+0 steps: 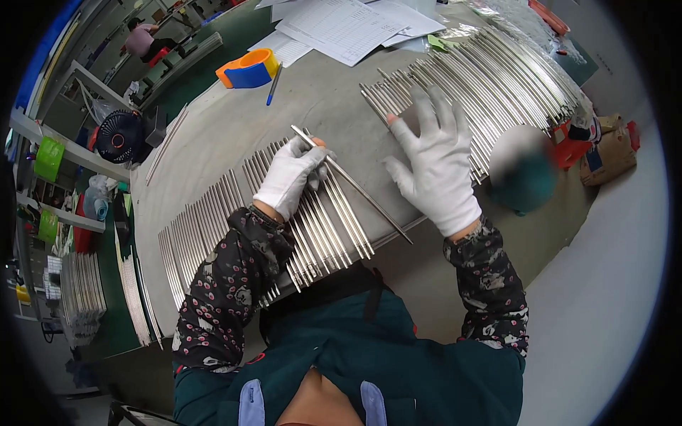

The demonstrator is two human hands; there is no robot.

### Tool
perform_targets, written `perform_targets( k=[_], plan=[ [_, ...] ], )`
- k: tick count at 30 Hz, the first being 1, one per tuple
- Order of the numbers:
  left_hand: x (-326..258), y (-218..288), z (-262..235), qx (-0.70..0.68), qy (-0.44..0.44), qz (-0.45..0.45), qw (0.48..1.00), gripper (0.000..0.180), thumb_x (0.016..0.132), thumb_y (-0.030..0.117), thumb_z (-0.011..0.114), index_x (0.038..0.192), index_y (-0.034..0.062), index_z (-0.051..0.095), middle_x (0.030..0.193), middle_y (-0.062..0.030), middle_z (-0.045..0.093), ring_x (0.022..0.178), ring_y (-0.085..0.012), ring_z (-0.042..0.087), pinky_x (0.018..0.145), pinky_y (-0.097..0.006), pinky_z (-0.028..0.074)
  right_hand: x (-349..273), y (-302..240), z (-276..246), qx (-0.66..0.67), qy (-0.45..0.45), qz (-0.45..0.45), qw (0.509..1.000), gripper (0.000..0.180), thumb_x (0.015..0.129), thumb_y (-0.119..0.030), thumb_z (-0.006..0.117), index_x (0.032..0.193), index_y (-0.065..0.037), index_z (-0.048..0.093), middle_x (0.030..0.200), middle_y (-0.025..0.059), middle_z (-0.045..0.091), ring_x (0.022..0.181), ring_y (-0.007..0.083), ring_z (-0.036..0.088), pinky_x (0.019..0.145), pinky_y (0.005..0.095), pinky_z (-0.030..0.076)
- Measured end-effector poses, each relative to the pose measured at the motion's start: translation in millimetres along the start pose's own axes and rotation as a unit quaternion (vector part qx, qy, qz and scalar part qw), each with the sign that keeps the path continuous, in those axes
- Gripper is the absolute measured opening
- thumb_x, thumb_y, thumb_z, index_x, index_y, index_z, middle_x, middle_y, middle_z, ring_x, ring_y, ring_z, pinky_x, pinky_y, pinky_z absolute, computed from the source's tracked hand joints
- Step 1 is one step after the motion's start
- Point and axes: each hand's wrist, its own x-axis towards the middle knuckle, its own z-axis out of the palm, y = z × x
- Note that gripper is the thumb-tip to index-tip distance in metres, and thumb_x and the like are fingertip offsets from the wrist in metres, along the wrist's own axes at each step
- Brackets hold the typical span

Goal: Organizing and sanding the ends of several thin metal rods on a workbench.

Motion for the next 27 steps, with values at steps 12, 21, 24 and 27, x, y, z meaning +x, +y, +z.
perform_targets(
  k=[12,21,24,27],
  plan=[
    [-81,5,-57,0.656,-0.140,0.253,0.697,0.076,0.083,0.042,0.063,0.139,-0.0005,0.034,0.144,-0.0268,0.030,0.136,-0.0442,0.027,0.109,-0.055,0.025,-23,-53,3,0.137,-0.110,-0.170,0.970,0.049,0.077,-0.025,0.065,0.118,0.000,0.056,0.124,0.0180,0.052,0.127,0.0367,0.041,0.107,0.0536,0.028],
    [-141,-24,-77,0.644,-0.159,0.243,0.708,0.089,0.077,0.048,0.066,0.147,0.0139,0.023,0.146,-0.0250,0.029,0.134,-0.0421,0.029,0.106,-0.061,0.020,-9,-76,0,0.153,-0.112,-0.226,0.956,0.051,0.076,-0.026,0.066,0.119,-0.001,0.055,0.125,0.0183,0.052,0.127,0.0370,0.040,0.107,0.0536,0.028],
    [-136,-26,-73,0.630,-0.155,0.256,0.716,0.091,0.075,0.048,0.067,0.147,0.0128,0.024,0.146,-0.0247,0.030,0.134,-0.0420,0.030,0.106,-0.061,0.020,-6,-76,0,0.151,-0.112,-0.237,0.953,0.052,0.076,-0.027,0.066,0.119,-0.001,0.055,0.125,0.0184,0.052,0.128,0.0370,0.040,0.107,0.0536,0.028],
    [-128,-27,-65,0.622,-0.161,0.264,0.719,0.090,0.075,0.048,0.067,0.145,0.0088,0.026,0.145,-0.0250,0.031,0.133,-0.0422,0.031,0.106,-0.061,0.020,-3,-73,5,0.145,-0.114,-0.242,0.953,0.052,0.075,-0.027,0.066,0.119,-0.001,0.055,0.125,0.0185,0.052,0.128,0.0371,0.040,0.107,0.0536,0.028]
  ],
)
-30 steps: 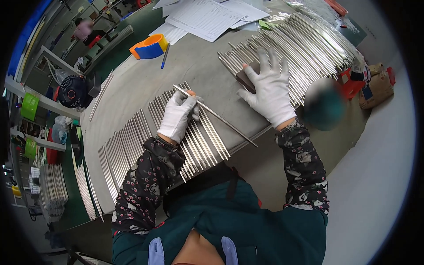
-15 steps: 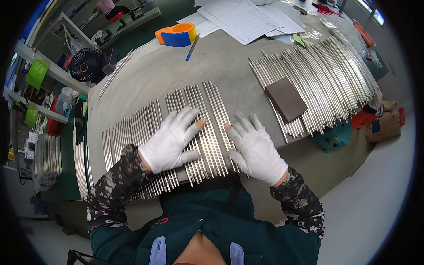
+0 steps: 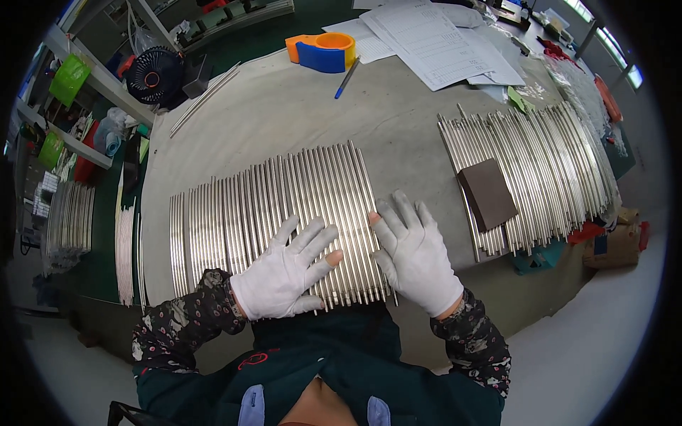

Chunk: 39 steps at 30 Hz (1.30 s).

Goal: Organizing and sanding the ends of several thin metal rods on a workbench.

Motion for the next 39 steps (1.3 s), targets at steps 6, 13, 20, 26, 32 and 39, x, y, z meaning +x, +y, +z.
perform_targets(
  k=[6,13,20,26,32,39],
  plan=[
    [23,4,4,-0.027,0.025,0.032,0.999,0.084,0.076,0.046,0.068,0.138,-0.0004,0.035,0.144,-0.0261,0.032,0.134,-0.0425,0.031,0.108,-0.061,0.019,4,11,7,-0.011,-0.006,0.000,1.000,0.054,0.075,-0.028,0.066,0.119,-0.001,0.054,0.126,0.0187,0.051,0.128,0.0372,0.040,0.107,0.0536,0.028],
    [33,19,2,-0.065,0.013,0.023,0.998,0.082,0.074,0.048,0.069,0.132,-0.0049,0.043,0.144,-0.0284,0.031,0.136,-0.0416,0.027,0.110,-0.060,0.018,-9,5,-8,-0.005,-0.020,0.000,1.000,0.055,0.074,-0.029,0.067,0.120,-0.001,0.054,0.126,0.0189,0.051,0.128,0.0374,0.040,0.107,0.0536,0.029],
    [40,35,9,-0.046,-0.001,0.039,0.998,0.080,0.072,0.044,0.071,0.130,-0.0060,0.046,0.143,-0.0288,0.032,0.137,-0.0395,0.028,0.112,-0.054,0.019,-23,-2,-9,0.009,-0.030,-0.006,0.999,0.057,0.073,-0.030,0.068,0.120,-0.001,0.054,0.127,0.0191,0.050,0.128,0.0376,0.039,0.107,0.0536,0.029],
    [47,36,18,-0.046,0.034,0.049,0.997,0.074,0.073,0.037,0.070,0.128,-0.0069,0.048,0.142,-0.0292,0.034,0.136,-0.0397,0.030,0.113,-0.050,0.019,-30,1,0,0.016,-0.031,-0.009,0.999,0.058,0.073,-0.030,0.068,0.121,-0.001,0.053,0.127,0.0193,0.050,0.128,0.0377,0.039,0.107,0.0536,0.029],
    [43,36,16,-0.075,0.052,0.064,0.994,0.071,0.074,0.039,0.069,0.127,-0.0040,0.050,0.140,-0.0275,0.036,0.135,-0.0391,0.031,0.113,-0.051,0.021,-33,-1,3,0.022,-0.029,-0.019,0.999,0.059,0.072,-0.031,0.068,0.121,-0.001,0.053,0.127,0.0195,0.050,0.129,0.0379,0.039,0.107,0.0536,0.029],
    [-36,11,-24,-0.058,-0.007,0.011,0.998,0.093,0.067,0.043,0.075,0.142,0.0065,0.031,0.144,-0.0201,0.034,0.134,-0.0385,0.033,0.109,-0.059,0.022,-36,-1,3,0.051,-0.023,-0.049,0.997,0.061,0.071,-0.032,0.069,0.121,-0.001,0.053,0.128,0.0198,0.049,0.129,0.0381,0.039,0.107,0.0536,0.029]
  ],
)
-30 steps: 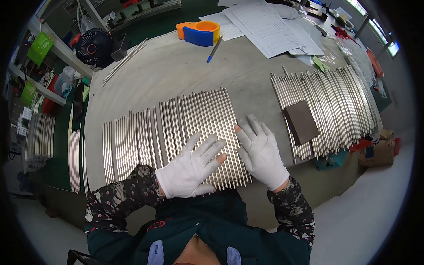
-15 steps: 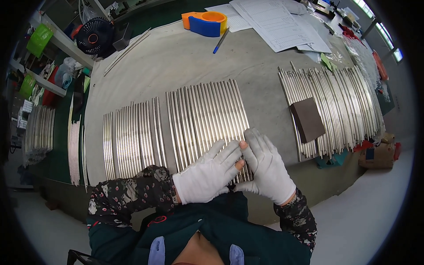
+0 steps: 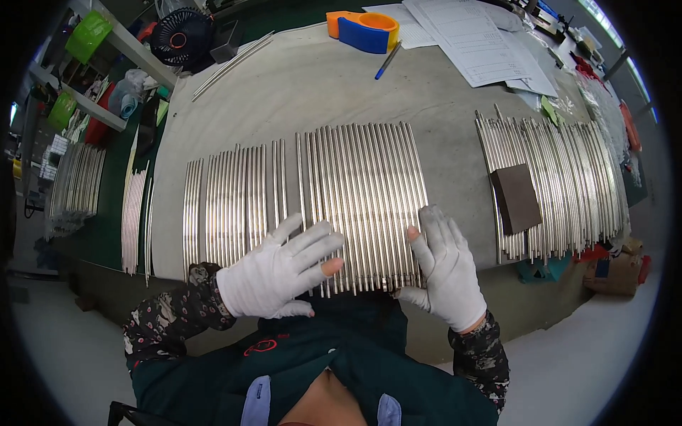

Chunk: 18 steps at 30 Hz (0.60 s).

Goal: Organizing and sanding the ends of several thin metal rods on a workbench.

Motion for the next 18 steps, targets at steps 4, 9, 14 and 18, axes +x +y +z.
perform_targets(
  k=[4,9,14,18],
  plan=[
    [-65,-30,-5,0.075,0.002,-0.114,0.991,0.102,0.067,0.049,0.074,0.146,0.0075,0.024,0.145,-0.0240,0.031,0.137,-0.0401,0.026,0.111,-0.057,0.018,5,0,-4,0.014,-0.002,-0.005,1.000,0.062,0.071,-0.032,0.069,0.122,-0.001,0.052,0.128,0.0199,0.049,0.129,0.0382,0.039,0.107,0.0536,0.029],
    [-73,-32,12,0.078,0.041,-0.188,0.978,0.110,0.068,0.049,0.074,0.149,0.0064,0.014,0.147,-0.0287,0.022,0.137,-0.0454,0.021,0.112,-0.058,0.014,12,-2,0,0.021,-0.011,-0.005,1.000,0.063,0.070,-0.033,0.070,0.122,-0.001,0.052,0.128,0.0201,0.049,0.129,0.0383,0.038,0.107,0.0536,0.029],
    [-24,-23,24,0.042,0.071,-0.154,0.985,0.107,0.075,0.052,0.068,0.151,0.0083,0.007,0.146,-0.0317,0.022,0.137,-0.0475,0.022,0.113,-0.057,0.012,16,-3,3,0.024,-0.009,-0.014,1.000,0.064,0.070,-0.033,0.070,0.122,-0.001,0.052,0.129,0.0202,0.048,0.129,0.0384,0.038,0.108,0.0536,0.029],
    [1,-2,28,-0.019,0.051,-0.066,0.996,0.100,0.072,0.047,0.073,0.147,0.0053,0.021,0.147,-0.0286,0.024,0.137,-0.0450,0.023,0.112,-0.057,0.015,13,-5,3,0.026,0.001,-0.035,0.999,0.065,0.069,-0.034,0.070,0.122,-0.001,0.052,0.129,0.0204,0.048,0.129,0.0385,0.038,0.108,0.0536,0.029]
  ],
)
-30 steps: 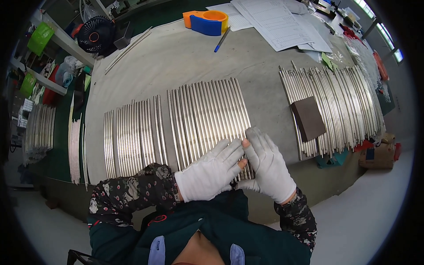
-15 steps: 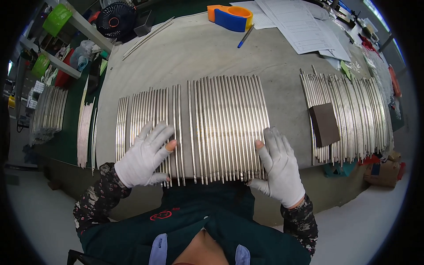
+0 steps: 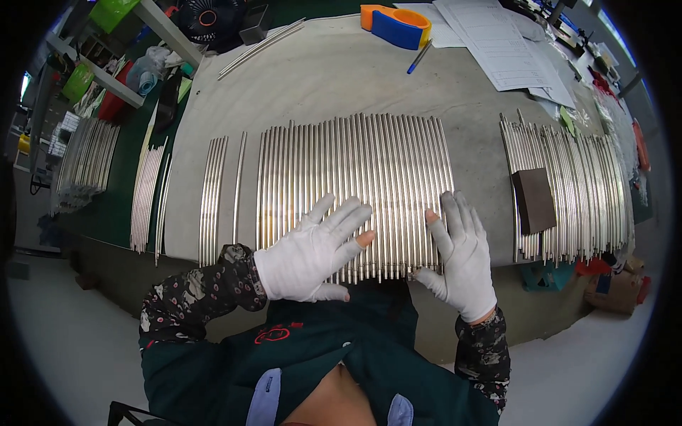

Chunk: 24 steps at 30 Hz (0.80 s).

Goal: Organizing and sanding the ends of several thin metal rods on a workbench.

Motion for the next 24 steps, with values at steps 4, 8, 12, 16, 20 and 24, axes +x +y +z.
perform_targets(
  k=[4,8,12,16,20,24],
  plan=[
    [-30,0,-24,0.008,-0.001,0.018,1.000,0.097,0.073,0.049,0.072,0.148,0.0122,0.023,0.148,-0.0232,0.026,0.138,-0.0424,0.025,0.111,-0.060,0.015,-1,3,4,0.011,0.006,-0.016,1.000,0.066,0.069,-0.034,0.071,0.123,-0.001,0.052,0.129,0.0205,0.048,0.129,0.0386,0.038,0.108,0.0537,0.029],
    [-110,-51,-52,0.180,0.098,-0.168,0.964,0.085,0.088,0.064,0.043,0.152,0.0154,0.015,0.152,-0.0197,0.023,0.141,-0.0377,0.022,0.113,-0.056,0.012,-3,1,3,0.015,0.015,-0.023,0.999,0.067,0.068,-0.035,0.071,0.123,-0.001,0.051,0.129,0.0206,0.048,0.130,0.0387,0.038,0.108,0.0537,0.029],
    [-169,-85,-55,0.223,0.066,-0.269,0.934,0.082,0.090,0.068,0.030,0.153,0.0188,0.011,0.153,-0.0209,0.021,0.141,-0.0405,0.020,0.114,-0.054,0.013,0,0,1,0.018,0.022,-0.027,0.999,0.068,0.068,-0.035,0.071,0.123,-0.001,0.051,0.130,0.0208,0.048,0.130,0.0388,0.038,0.108,0.0537,0.029],
    [-154,-84,-24,0.162,0.100,-0.245,0.951,0.084,0.090,0.065,0.036,0.152,0.0128,0.013,0.152,-0.0213,0.021,0.141,-0.0391,0.019,0.113,-0.059,0.007,1,-1,1,0.015,0.020,-0.024,0.999,0.069,0.068,-0.036,0.071,0.123,-0.001,0.051,0.130,0.0209,0.047,0.130,0.0389,0.038,0.108,0.0537,0.029],
    [-108,-65,-15,0.231,0.058,-0.191,0.952,0.086,0.089,0.060,0.043,0.151,0.0084,0.013,0.152,-0.0221,0.021,0.141,-0.0396,0.019,0.113,-0.058,0.003,0,-2,4,0.008,0.018,-0.024,1.000,0.070,0.067,-0.036,0.072,0.124,-0.001,0.051,0.130,0.0210,0.047,0.130,0.0390,0.037,0.108,0.0537,0.029],
    [-62,-19,-10,0.137,-0.011,-0.110,0.984,0.096,0.080,0.056,0.059,0.148,0.0021,0.018,0.151,-0.0240,0.022,0.141,-0.0409,0.020,0.114,-0.057,0.005,-2,-2,7,-0.002,0.018,-0.022,1.000,0.071,0.067,-0.037,0.072,0.124,-0.001,0.050,0.130,0.0212,0.047,0.130,0.0391,0.037,0.108,0.0537,0.029]
  ],
)
